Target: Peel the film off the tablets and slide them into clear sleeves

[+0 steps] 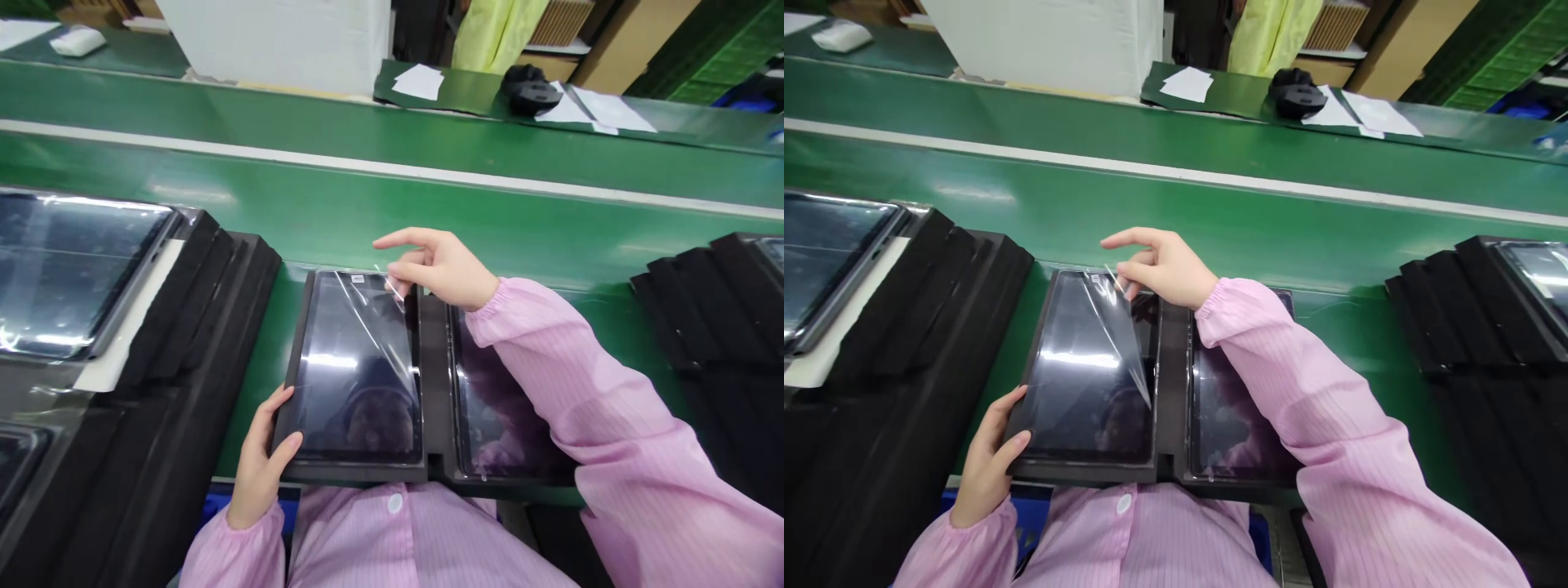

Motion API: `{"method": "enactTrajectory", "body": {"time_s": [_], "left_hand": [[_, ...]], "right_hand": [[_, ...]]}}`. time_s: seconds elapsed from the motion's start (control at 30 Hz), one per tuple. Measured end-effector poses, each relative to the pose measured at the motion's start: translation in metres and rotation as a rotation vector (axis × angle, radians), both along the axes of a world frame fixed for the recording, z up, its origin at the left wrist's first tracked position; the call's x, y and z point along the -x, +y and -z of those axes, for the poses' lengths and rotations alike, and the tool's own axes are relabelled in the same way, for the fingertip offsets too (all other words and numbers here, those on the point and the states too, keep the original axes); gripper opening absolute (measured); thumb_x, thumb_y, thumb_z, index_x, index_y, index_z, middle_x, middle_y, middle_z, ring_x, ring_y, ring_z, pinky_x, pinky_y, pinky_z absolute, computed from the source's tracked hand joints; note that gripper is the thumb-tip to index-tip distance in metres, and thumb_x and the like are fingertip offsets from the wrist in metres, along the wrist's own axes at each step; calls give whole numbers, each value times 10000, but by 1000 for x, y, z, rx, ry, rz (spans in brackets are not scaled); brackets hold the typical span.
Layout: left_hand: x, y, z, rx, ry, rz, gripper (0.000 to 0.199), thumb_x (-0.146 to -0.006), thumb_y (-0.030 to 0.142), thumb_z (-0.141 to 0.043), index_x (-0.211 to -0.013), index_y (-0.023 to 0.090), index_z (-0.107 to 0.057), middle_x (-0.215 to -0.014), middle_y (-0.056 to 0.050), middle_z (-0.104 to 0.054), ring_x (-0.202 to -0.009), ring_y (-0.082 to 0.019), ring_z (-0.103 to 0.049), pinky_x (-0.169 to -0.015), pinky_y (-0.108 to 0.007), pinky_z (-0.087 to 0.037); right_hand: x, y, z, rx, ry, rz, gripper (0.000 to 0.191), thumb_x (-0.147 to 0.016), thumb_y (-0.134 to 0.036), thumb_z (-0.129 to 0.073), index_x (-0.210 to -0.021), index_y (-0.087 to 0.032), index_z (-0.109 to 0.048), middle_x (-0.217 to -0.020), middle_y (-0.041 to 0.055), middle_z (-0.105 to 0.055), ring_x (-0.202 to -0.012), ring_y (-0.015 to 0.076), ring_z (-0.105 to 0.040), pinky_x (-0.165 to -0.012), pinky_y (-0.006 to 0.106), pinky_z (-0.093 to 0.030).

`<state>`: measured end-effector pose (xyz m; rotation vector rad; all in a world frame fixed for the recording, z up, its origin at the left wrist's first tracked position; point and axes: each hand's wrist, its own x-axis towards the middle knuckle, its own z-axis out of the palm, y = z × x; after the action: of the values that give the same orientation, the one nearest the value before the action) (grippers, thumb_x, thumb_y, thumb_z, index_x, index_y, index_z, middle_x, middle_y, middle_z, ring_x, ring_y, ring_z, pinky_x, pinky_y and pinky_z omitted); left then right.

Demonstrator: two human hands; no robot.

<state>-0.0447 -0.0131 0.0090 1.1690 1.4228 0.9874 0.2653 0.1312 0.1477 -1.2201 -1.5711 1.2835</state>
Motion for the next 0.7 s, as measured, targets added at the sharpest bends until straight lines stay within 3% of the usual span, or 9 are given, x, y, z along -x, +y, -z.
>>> {"method": "enactTrajectory", "body": {"time_s": [0.3,0.5,0.7], "left_hand": [[2,1,-3,48,36,3,530,-749,456,-732,-1222,264,-593,-1391,-85,-549,-1380,-368,-424,-1166,-566,-291],[3,1,-6,87,42,-9,566,-730,482,-730,-1219,250,-565,-1361,-97,-555,-1340,-379,-458,-1148,-572,-308],[5,1,-4,30,110,9,513,-772,466,-703,-1225,260,-581,-1344,-75,-550,-1389,-369,-382,-1188,-563,-218]], "right_hand": [[10,7,21,200,377,68,298,-877,-24,-561,-1126,-163,-644,-775,9,-773,-676,105,-742,-785,256,-623],[9,8,29,273,446,161,236,-886,-8,-542,-1024,-155,-666,-770,19,-773,-659,100,-741,-830,265,-624],[8,7,31,350,443,258,229,-900,-9,-542,-1015,-164,-665,-785,26,-775,-705,114,-752,-894,295,-617]]}}
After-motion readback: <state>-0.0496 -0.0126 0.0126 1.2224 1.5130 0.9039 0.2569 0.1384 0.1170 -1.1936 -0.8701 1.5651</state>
